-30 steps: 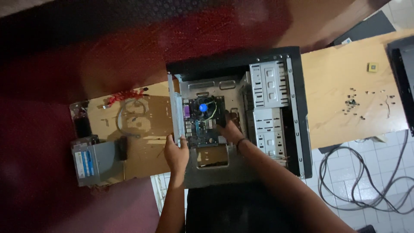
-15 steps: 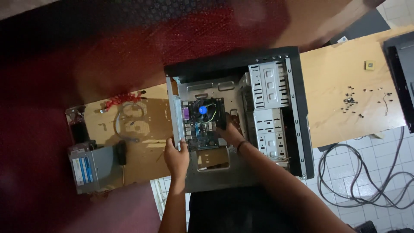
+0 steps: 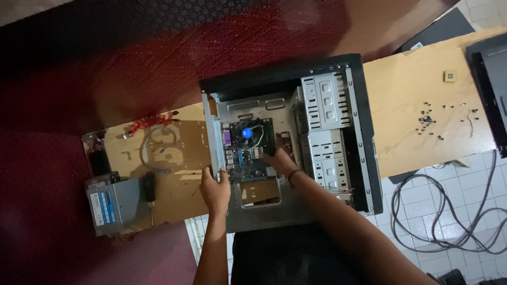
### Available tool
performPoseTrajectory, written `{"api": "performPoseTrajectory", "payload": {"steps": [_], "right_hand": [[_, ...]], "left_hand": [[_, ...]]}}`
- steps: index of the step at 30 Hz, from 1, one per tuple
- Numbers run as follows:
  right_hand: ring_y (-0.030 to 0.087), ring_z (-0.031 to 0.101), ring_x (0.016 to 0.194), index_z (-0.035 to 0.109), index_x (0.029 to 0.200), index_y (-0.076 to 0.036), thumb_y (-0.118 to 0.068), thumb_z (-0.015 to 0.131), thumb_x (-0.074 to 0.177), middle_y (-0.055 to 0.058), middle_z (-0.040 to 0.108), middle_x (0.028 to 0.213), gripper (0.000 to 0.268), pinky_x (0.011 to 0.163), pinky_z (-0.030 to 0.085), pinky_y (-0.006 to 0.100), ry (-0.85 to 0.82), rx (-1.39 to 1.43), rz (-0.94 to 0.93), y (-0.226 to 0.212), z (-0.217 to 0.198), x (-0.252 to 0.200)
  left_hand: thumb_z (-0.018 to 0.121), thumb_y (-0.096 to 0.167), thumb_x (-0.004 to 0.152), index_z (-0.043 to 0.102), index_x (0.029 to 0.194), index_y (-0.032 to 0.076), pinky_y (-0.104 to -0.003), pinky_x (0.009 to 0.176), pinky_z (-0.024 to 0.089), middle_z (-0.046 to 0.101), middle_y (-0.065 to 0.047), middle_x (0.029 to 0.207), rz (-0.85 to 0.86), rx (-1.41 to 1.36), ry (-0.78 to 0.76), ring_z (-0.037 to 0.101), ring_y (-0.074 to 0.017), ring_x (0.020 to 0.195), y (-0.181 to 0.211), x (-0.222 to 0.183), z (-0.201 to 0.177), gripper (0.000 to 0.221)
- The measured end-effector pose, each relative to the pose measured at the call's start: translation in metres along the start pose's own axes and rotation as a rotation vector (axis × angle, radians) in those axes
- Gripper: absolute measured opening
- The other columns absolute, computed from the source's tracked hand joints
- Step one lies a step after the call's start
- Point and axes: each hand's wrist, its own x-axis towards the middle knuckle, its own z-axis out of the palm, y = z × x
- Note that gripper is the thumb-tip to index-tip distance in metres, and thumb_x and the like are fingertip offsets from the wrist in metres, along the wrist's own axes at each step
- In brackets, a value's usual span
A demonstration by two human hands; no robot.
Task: The person presses a fan onto a motherboard inside a computer case and then uses a screwdriver to tighten screws on the board.
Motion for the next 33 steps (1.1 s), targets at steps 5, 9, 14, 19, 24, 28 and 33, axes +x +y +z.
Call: {"api": "performPoseTrajectory", "payload": {"steps": [5, 9, 14, 19, 24, 28, 33], "right_hand": [[0.049, 0.061, 0.122, 0.022, 0.159, -0.003, -0.021, 0.068, 0.094, 0.032, 0.063, 0.130, 0.082, 0.097, 0.053, 0.059, -0.009, -0.064, -0.067, -0.068, -0.016, -0.046], [0.047, 0.063, 0.123, 0.059, 0.134, 0.001, -0.039, 0.067, 0.090, 0.030, 0.070, 0.123, 0.060, 0.103, 0.050, 0.062, -0.063, -0.346, 0.167, -0.116, -0.033, -0.067], [0.051, 0.063, 0.118, 0.057, 0.142, -0.005, -0.037, 0.071, 0.087, 0.029, 0.058, 0.137, 0.066, 0.095, 0.056, 0.055, -0.026, -0.691, -0.355, -0.061, -0.046, -0.072], [0.039, 0.075, 0.098, 0.073, 0.129, -0.013, -0.029, 0.071, 0.092, 0.016, 0.077, 0.112, 0.040, 0.083, 0.062, 0.047, -0.096, -0.511, -0.165, -0.114, -0.069, -0.158], [0.039, 0.078, 0.078, 0.074, 0.122, -0.005, -0.025, 0.063, 0.099, 0.023, 0.078, 0.097, 0.033, 0.068, 0.063, 0.045, -0.018, -0.360, -0.030, -0.129, -0.088, -0.180], [0.036, 0.079, 0.077, 0.073, 0.120, -0.001, -0.026, 0.064, 0.099, 0.023, 0.078, 0.094, 0.033, 0.070, 0.064, 0.046, 0.039, -0.372, -0.060, -0.123, -0.091, -0.181], [0.041, 0.078, 0.082, 0.073, 0.124, -0.003, -0.027, 0.064, 0.101, 0.025, 0.078, 0.101, 0.035, 0.068, 0.065, 0.048, 0.121, -0.328, -0.080, -0.092, -0.107, -0.170]], "left_hand": [[0.066, 0.029, 0.095, 0.065, 0.125, -0.002, -0.062, 0.082, 0.056, 0.070, -0.033, 0.112, -0.015, -0.012, -0.009, 0.068, -0.0529, 0.104, -0.006, 0.004, 0.004, 0.044], [0.066, 0.035, 0.094, 0.062, 0.131, -0.009, -0.062, 0.096, 0.052, 0.067, -0.037, 0.123, -0.087, -0.106, -0.093, 0.064, -0.0529, 0.118, 0.004, 0.005, -0.011, 0.057], [0.060, 0.055, 0.100, 0.062, 0.137, -0.006, -0.051, 0.104, 0.050, 0.062, -0.031, 0.137, -0.252, -0.348, -0.122, 0.062, -0.0396, 0.123, -0.029, 0.022, -0.064, 0.071], [0.063, 0.052, 0.100, 0.071, 0.128, 0.004, -0.055, 0.104, 0.051, 0.070, -0.023, 0.127, -0.326, -0.118, 0.061, 0.065, -0.0425, 0.121, -0.224, 0.069, -0.047, 0.056], [0.060, 0.033, 0.102, 0.056, 0.147, 0.007, -0.053, 0.109, 0.050, 0.061, -0.018, 0.142, -0.121, 0.377, 0.335, 0.061, -0.0375, 0.128, -0.213, 0.093, -0.059, 0.053], [0.067, 0.032, 0.094, 0.039, 0.156, -0.002, -0.060, 0.112, 0.046, 0.050, -0.030, 0.148, -0.149, 0.368, 0.151, 0.055, -0.0473, 0.133, -0.244, 0.134, -0.053, 0.077], [0.075, 0.025, 0.088, 0.033, 0.163, 0.023, -0.063, 0.111, 0.043, 0.045, -0.029, 0.147, -0.106, 0.636, 0.070, 0.057, -0.0533, 0.118, -0.280, 0.155, -0.034, 0.086]]}}
